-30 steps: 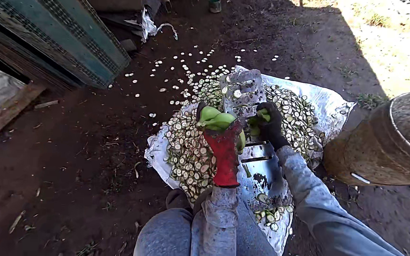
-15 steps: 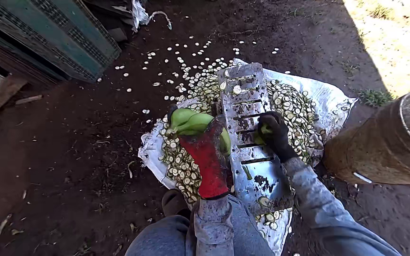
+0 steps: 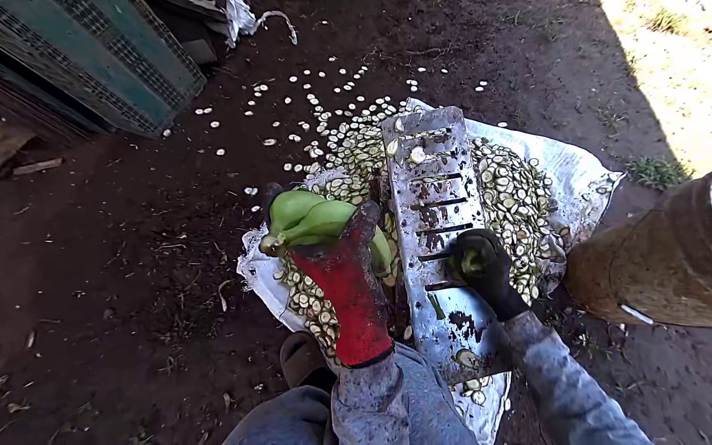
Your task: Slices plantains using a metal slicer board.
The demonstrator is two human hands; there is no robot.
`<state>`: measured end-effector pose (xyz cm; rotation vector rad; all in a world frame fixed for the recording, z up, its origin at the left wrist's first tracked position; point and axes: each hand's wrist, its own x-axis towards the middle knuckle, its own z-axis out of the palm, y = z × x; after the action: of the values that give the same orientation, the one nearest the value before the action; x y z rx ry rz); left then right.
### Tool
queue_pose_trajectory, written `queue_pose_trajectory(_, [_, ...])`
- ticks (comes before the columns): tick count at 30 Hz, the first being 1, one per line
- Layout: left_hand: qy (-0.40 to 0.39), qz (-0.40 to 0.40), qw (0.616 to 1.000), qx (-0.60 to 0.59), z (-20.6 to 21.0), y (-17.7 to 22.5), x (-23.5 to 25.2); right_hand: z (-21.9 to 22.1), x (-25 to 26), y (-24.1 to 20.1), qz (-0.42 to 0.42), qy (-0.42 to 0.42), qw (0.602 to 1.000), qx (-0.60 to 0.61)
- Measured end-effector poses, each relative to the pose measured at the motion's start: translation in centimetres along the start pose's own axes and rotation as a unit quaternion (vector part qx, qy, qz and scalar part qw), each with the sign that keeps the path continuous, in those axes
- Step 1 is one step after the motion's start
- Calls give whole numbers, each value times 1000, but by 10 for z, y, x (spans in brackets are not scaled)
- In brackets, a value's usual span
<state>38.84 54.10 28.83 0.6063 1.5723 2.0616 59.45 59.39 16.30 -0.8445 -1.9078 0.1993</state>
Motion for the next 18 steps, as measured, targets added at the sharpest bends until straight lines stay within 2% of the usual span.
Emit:
queue_pose_trajectory(3, [16, -7, 999, 46, 0, -5, 3, 41, 99, 60, 0, -39, 997, -59])
queue_pose_trajectory(6, [23, -33, 998, 48, -3, -8, 6, 56, 140, 70, 55, -55, 993, -87])
queue_pose_trajectory(8, [21, -31, 999, 34, -6, -7, 6, 40, 106, 40, 83, -58, 993, -61])
queue_pose_trajectory(11, [10, -10, 1000, 27, -9, -5, 5, 2, -21, -21, 47, -6, 999, -21])
queue_pose_trajectory(13, [4, -2, 1000, 6, -8, -1, 5, -17, -74, -51, 27, -22, 999, 2])
queue_pose_trajectory(15, [8, -6, 1000, 3, -6, 0, 2, -14, -66, -42, -3, -31, 1000, 2])
queue_pose_trajectory(18, [8, -10, 1000, 21, -1, 1, 0, 21, 17, 24, -52, -42, 995, -73])
